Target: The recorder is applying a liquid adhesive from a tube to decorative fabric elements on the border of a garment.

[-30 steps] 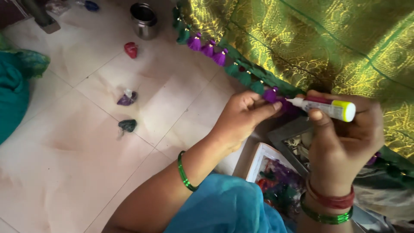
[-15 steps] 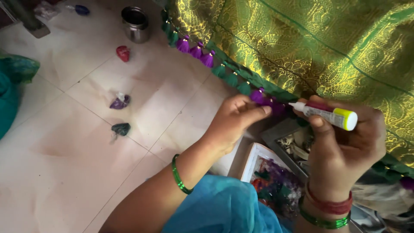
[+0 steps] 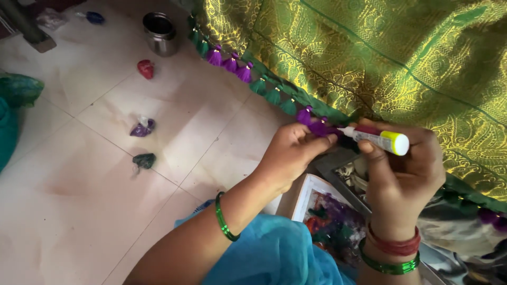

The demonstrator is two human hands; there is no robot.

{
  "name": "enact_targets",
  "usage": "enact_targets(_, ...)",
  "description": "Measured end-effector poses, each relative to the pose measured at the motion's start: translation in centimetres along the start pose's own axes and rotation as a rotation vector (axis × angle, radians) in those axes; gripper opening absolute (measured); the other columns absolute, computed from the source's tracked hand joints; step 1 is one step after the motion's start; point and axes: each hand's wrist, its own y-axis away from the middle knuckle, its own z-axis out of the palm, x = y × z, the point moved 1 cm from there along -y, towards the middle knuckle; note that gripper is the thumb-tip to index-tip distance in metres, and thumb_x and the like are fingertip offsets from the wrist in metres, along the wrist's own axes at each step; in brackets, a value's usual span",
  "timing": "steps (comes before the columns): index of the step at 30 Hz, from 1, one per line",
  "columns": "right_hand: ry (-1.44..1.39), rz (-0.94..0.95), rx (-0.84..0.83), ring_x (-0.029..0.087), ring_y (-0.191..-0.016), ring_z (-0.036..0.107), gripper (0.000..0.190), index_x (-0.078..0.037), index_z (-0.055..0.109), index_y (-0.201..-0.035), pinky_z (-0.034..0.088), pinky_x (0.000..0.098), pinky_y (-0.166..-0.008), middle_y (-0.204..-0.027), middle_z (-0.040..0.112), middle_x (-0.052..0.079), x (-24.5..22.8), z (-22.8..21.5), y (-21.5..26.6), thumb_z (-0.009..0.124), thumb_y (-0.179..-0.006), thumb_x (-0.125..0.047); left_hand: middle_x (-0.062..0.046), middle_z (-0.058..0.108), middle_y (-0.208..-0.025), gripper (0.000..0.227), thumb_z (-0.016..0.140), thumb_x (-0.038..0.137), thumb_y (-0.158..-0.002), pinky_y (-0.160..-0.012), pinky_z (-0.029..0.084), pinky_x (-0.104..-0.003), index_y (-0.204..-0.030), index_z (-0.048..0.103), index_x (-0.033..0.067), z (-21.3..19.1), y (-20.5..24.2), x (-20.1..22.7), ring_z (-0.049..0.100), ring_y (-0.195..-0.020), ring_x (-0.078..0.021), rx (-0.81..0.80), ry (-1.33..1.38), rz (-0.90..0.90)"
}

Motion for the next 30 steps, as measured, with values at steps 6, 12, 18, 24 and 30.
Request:
enact_targets(6, -0.02, -0.027, 0.025, 0.022, -0.105, 0.075, 0.025, 0.004, 0.057, -0.119, 0.064, 0.0317, -0.098, -0.111, 0.072, 0.021, -1.2, -0.8, -0.3, 0.075, -0.101, 0.004, -0.004, 0.075, -0.103, 0.015, 0.071, 0.004, -0.095, -0.085, 0.056, -0.026, -0.109, 0.072, 0.0002, 1.2, 0.2, 0.4, 0.069, -0.094, -0.0096, 0.013, -0.036, -0.019)
enact_targets(12, -0.058, -0.043, 0.056, 0.024, -0.106, 0.075, 0.023, 0.005, 0.055, -0.116, 0.063, 0.0334, -0.1, -0.112, 0.072, 0.021, -1.0, -2.1, -0.1, 0.075, -0.105, 0.004, -0.004, 0.074, -0.1, 0.011, 0.071, 0.006, -0.101, -0.08, 0.052, -0.026, -0.107, 0.074, -0.0021, 1.8, -0.1, -1.7, 0.065, -0.091, -0.0082, -0.035, -0.007, -0.012)
enact_targets(18, -0.044, 0.0, 0.047, 0.023, -0.107, 0.074, 0.025, 0.004, 0.057, -0.119, 0.062, 0.0326, -0.101, -0.113, 0.072, 0.02, -0.8, -2.0, 0.3, 0.075, -0.102, 0.006, -0.003, 0.074, -0.096, 0.012, 0.071, 0.009, -0.099, -0.076, 0.052, -0.027, -0.104, 0.074, -0.002, 2.9, 0.4, -0.1, 0.065, -0.086, -0.0073, 0.012, -0.06, -0.049)
enact_targets(24, 0.044, 0.027, 0.06, 0.023, -0.104, 0.074, 0.026, 0.005, 0.057, -0.116, 0.061, 0.0313, -0.096, -0.11, 0.073, 0.02, -1.7, -2.6, 0.2, 0.076, -0.097, 0.006, -0.005, 0.075, -0.097, 0.012, 0.072, 0.006, -0.097, -0.078, 0.054, -0.028, -0.104, 0.074, -0.0032, 3.0, 0.7, -0.1, 0.068, -0.088, -0.0108, -0.01, -0.039, -0.051)
enact_targets(30, -0.083, 0.05, 0.134, 0.022, -0.104, 0.074, 0.027, 0.002, 0.058, -0.117, 0.063, 0.0312, -0.099, -0.11, 0.072, 0.017, -1.7, -3.9, 0.8, 0.075, -0.098, 0.008, -0.004, 0.074, -0.103, 0.017, 0.072, 0.001, -0.096, -0.084, 0.054, -0.029, -0.112, 0.072, -0.0019, 4.2, 0.7, -1.2, 0.068, -0.094, -0.0115, -0.048, -0.06, -0.043)
